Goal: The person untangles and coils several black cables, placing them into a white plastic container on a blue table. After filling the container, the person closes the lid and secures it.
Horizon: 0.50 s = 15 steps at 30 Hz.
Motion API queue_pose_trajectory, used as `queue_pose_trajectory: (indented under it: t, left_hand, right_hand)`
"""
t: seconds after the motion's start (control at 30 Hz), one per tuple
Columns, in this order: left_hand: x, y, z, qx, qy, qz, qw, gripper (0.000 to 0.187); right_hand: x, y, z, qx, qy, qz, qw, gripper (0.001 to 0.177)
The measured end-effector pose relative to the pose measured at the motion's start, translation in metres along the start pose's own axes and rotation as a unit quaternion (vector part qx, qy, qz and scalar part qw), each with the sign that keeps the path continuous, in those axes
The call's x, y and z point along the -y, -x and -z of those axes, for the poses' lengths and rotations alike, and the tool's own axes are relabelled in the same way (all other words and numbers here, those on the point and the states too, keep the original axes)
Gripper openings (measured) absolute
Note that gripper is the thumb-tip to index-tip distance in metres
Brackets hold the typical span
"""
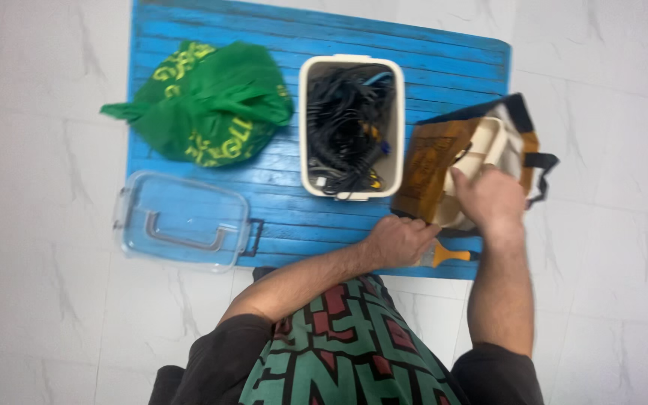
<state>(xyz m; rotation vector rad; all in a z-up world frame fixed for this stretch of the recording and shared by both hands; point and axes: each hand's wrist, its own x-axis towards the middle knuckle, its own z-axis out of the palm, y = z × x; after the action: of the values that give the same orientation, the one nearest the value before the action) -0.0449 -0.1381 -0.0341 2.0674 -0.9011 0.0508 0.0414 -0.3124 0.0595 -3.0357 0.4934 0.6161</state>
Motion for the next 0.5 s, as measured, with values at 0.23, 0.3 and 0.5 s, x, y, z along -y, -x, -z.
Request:
queue_pose_trajectory:
  t: [0.23,0.3,0.5]
  left_hand:
    - [0.057,0.137,0.079,-0.218,0.019,0.154,0.964,0.017]
    - [0.086,0.199,0.103,-0.287,-0.006,0.302,0.909,0.012]
    - [0.143,0.375,0.144,-0.433,-0.162,0.591,0.661,0.016]
  right_hand:
    - [0.08,0.068,-0.012,-0.087,-0.251,0.309,0.913,0.043]
    - [0.127,0.085,-0.041,0.002,-0.305,0.386,0.871,0.037]
    - [0.293,0.101,-0.154,0.117,-0.143,0.477,0.859,0.046]
